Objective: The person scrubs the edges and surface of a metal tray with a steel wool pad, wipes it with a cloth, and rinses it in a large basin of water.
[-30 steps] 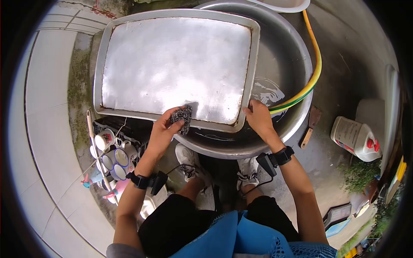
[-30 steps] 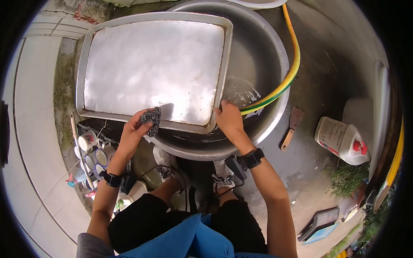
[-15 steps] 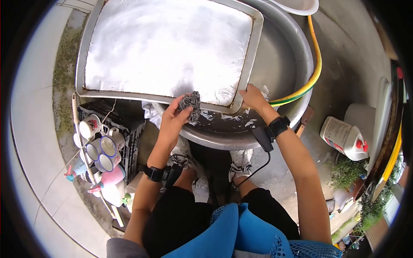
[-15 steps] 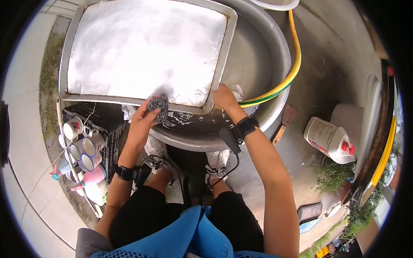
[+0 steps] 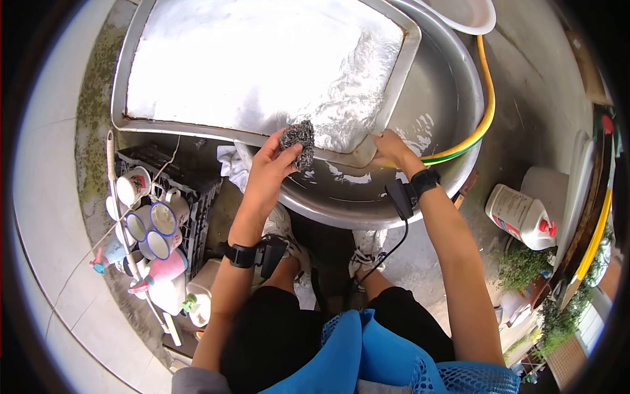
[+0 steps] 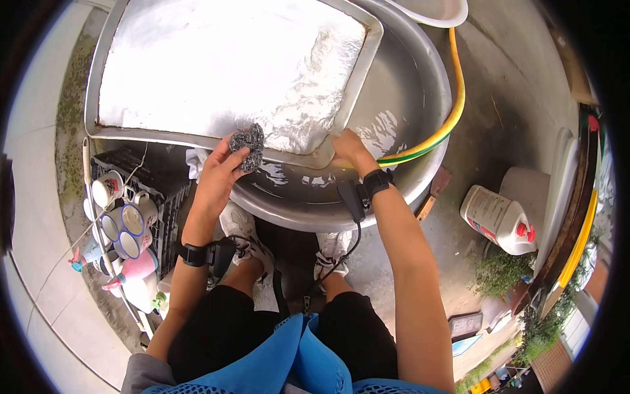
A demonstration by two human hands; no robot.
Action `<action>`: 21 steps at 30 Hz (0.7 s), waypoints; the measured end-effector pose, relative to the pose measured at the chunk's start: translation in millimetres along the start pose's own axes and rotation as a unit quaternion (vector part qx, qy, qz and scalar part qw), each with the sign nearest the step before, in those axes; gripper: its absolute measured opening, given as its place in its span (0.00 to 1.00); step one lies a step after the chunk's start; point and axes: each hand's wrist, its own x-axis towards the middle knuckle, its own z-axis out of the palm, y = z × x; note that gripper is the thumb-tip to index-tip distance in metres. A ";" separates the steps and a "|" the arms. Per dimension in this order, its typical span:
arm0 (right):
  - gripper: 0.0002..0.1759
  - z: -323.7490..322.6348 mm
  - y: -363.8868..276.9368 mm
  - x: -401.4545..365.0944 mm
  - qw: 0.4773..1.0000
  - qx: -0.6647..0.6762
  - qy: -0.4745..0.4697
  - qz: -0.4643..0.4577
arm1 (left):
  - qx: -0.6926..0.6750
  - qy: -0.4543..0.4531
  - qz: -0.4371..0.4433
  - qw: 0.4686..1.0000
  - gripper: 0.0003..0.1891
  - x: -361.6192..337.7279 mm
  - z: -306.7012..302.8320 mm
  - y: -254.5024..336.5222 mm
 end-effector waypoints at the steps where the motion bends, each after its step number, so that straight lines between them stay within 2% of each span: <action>1: 0.24 -0.6 -1.4 -3.7 1.000 -0.002 0.000 -0.001 | 0.005 -0.009 -0.009 1.000 0.21 -0.4 1.1 0.4; 3: 0.29 -0.8 -2.6 -10.7 0.999 -0.012 0.015 -0.042 | 0.007 -0.014 -0.017 1.000 0.22 0.8 0.2 -0.7; 7: 0.29 4.8 -15.0 -40.8 0.997 0.070 -0.003 -0.011 | -0.001 -0.032 -0.025 0.999 0.21 0.1 -1.9 -7.2; 9: 0.26 6.1 -15.0 -45.5 0.997 -0.033 0.055 -0.040 | 0.008 -0.033 -0.039 0.999 0.23 -0.8 -1.6 -6.6; 10: 0.26 6.7 -26.7 -60.8 0.997 -0.036 0.052 -0.040 | 0.005 -0.030 -0.041 0.999 0.23 -1.2 -2.1 -8.1; 12: 0.24 5.8 -48.3 -91.6 0.996 0.081 0.029 -0.006 | 0.017 -0.018 -0.054 0.998 0.24 -1.8 -3.5 -10.5; 13: 0.24 4.7 -47.7 -94.7 0.996 0.079 0.028 -0.005 | 0.016 -0.016 -0.054 0.998 0.24 -2.2 -4.1 -10.8; 16: 0.23 2.0 -45.9 -107.7 1.000 0.006 0.013 -0.001 | 0.004 -0.035 -0.064 0.997 0.25 -5.8 -4.2 -10.1; 17: 0.23 2.6 -45.2 -117.6 0.984 -0.136 0.101 -0.059 | 0.005 -0.036 -0.061 0.997 0.24 -7.4 -2.8 -9.9; 18: 0.23 2.4 -47.4 -128.5 0.937 -0.275 0.185 -0.114 | 0.005 -0.037 -0.058 0.998 0.24 -8.6 -1.0 -10.1; 19: 0.23 0.9 -59.1 -142.1 0.937 -0.276 0.184 -0.113 | 0.004 -0.036 -0.059 0.998 0.24 -8.8 0.9 -10.2; 21: 0.27 3.2 -84.4 -165.7 0.968 -0.144 0.141 -0.148 | 0.010 -0.070 -0.080 0.994 0.24 -9.3 4.9 -10.3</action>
